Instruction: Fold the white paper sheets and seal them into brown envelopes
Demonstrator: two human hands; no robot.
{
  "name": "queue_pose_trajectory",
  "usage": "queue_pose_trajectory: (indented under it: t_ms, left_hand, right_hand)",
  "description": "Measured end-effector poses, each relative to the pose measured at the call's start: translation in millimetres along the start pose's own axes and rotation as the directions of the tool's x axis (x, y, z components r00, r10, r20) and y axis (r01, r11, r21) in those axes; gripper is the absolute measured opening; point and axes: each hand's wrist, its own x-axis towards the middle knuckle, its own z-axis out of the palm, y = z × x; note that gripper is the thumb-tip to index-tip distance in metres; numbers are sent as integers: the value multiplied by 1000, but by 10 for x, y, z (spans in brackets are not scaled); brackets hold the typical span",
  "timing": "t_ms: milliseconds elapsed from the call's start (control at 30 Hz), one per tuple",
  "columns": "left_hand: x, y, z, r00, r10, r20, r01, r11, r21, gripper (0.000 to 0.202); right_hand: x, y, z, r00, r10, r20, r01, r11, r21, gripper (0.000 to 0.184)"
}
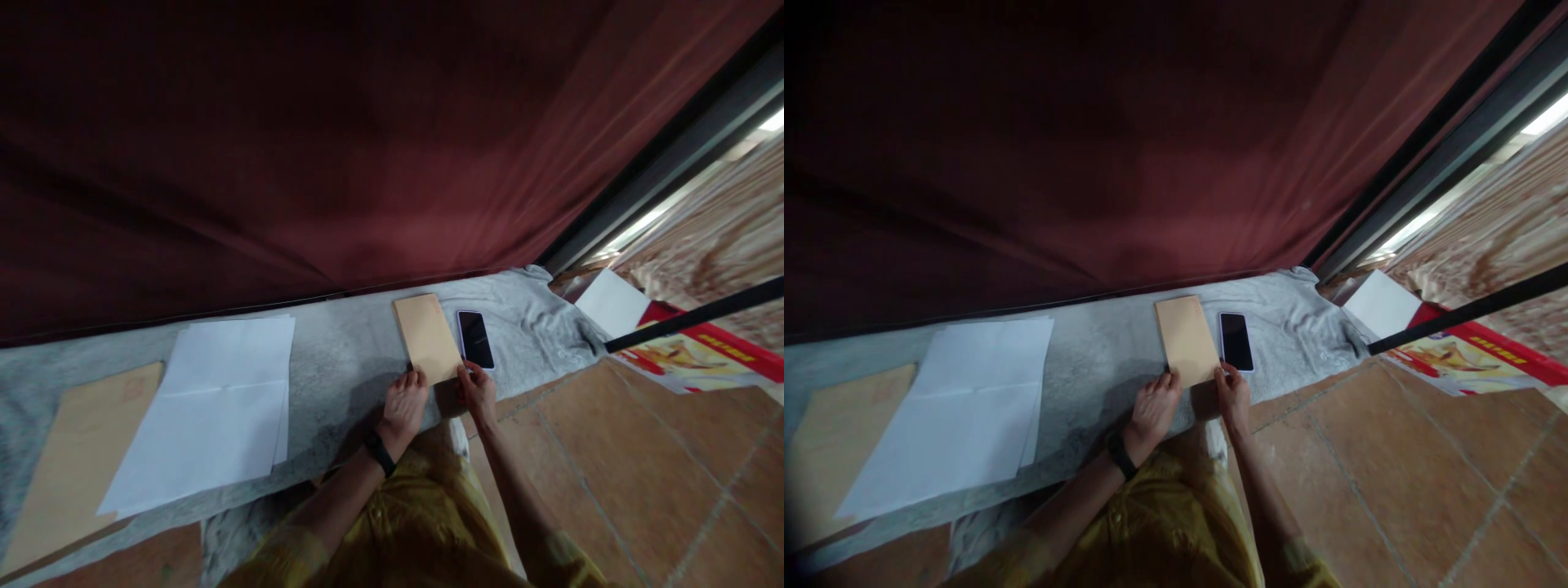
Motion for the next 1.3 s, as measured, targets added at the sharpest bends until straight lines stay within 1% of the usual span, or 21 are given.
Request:
queue_pose_trajectory:
  t_ms: [133, 233, 300, 333, 400, 433, 467, 533, 600, 667, 700, 733, 767, 833, 867, 900, 967, 1100, 1133, 1233, 1300]
  left_hand:
    - [-43, 22, -24, 1000, 5, -9, -5, 1000, -22, 40]
    - [-166, -68, -80, 999, -6, -53, 1, 997, -82, 42]
    - [-310, -264, -132, 990, -49, -133, 33, 992, -119, 43]
    - [-402, -414, -162, 980, -87, -179, 67, 991, -117, 45]
    - [-621, -813, -232, 937, -226, -265, 206, 973, -102, 49]
    - [-747, -1051, -274, 910, -282, -304, 264, 959, -99, 53]
    - [-880, -1305, -323, 869, -348, -352, 335, 937, -99, 57]
    - [-1156, -1816, -440, 742, -503, -444, 511, 852, -112, 66]
    - [-1425, -2263, -570, 592, -637, -493, 675, 727, -129, 74]
    - [-1653, -2584, -686, 482, -732, -482, 787, 604, -129, 82]
    - [-1744, -2689, -731, 445, -767, -462, 826, 551, -119, 86]
    - [-1817, -2760, -764, 436, -783, -444, 847, 524, -93, 88]
    - [-1871, -2802, -784, 438, -789, -431, 858, 510, -62, 88]
    - [-1930, -2828, -795, 466, -780, -417, 859, 512, 1, 87]
    - [-1940, -2829, -789, 478, -774, -415, 856, 517, 22, 86]
    - [-1942, -2833, -780, 484, -770, -415, 854, 519, 32, 85]
    - [-1935, -2866, -761, 481, -774, -412, 856, 516, 28, 81]
    - [-1932, -3033, -742, 442, -803, -400, 870, 492, -26, 76]
    - [-1936, -3080, -742, 437, -808, -395, 868, 494, -51, 76]
    - [-1951, -3192, -749, 441, -812, -382, 829, 532, -174, 70]
    - [-1960, -3223, -767, 429, -820, -378, 795, 542, -272, 62]
  right_hand:
    - [-32, -31, -6, 1000, -4, 12, 4, 1000, -16, 80]
    - [-100, -50, -22, 998, -53, -45, 52, 998, -40, 81]
    - [-179, -48, -22, 990, -113, -90, 108, 993, -56, 78]
    - [-230, -42, -13, 985, -143, -95, 138, 989, -58, 76]
    - [-356, -23, 40, 980, -191, -50, 189, 981, -54, 69]
    - [-430, -12, 88, 979, -206, -2, 206, 978, -45, 65]
    - [-511, -2, 153, 975, -210, 66, 213, 977, -28, 61]
    - [-684, 10, 333, 956, -199, 218, 201, 979, 13, 55]
    - [-865, 7, 569, 915, -192, 356, 191, 981, 38, 48]
    - [-1040, -8, 827, 868, -157, 471, 153, 987, 47, 43]
    - [-1122, -18, 952, 844, -144, 516, 134, 989, 58, 41]
    - [-1197, -26, 1067, 812, -142, 566, 127, 990, 66, 40]
    - [-1263, -34, 1168, 783, -145, 605, 133, 989, 65, 39]
    - [-1363, -40, 1319, 731, -185, 657, 191, 980, 64, 35]
    - [-1394, -39, 1368, 716, -214, 664, 235, 970, 58, 32]
    - [-1413, -34, 1400, 707, -245, 664, 282, 958, 53, 29]
    - [-1422, -12, 1428, 694, -293, 658, 356, 934, 41, 25]
    - [-1382, 66, 1416, 658, -339, 672, 421, 906, 45, 28]
    - [-1373, 85, 1412, 650, -350, 675, 437, 898, 44, 29]
    - [-1364, 117, 1410, 637, -371, 676, 480, 877, 28, 30]
    - [-1367, 116, 1415, 636, -374, 675, 496, 868, 13, 30]
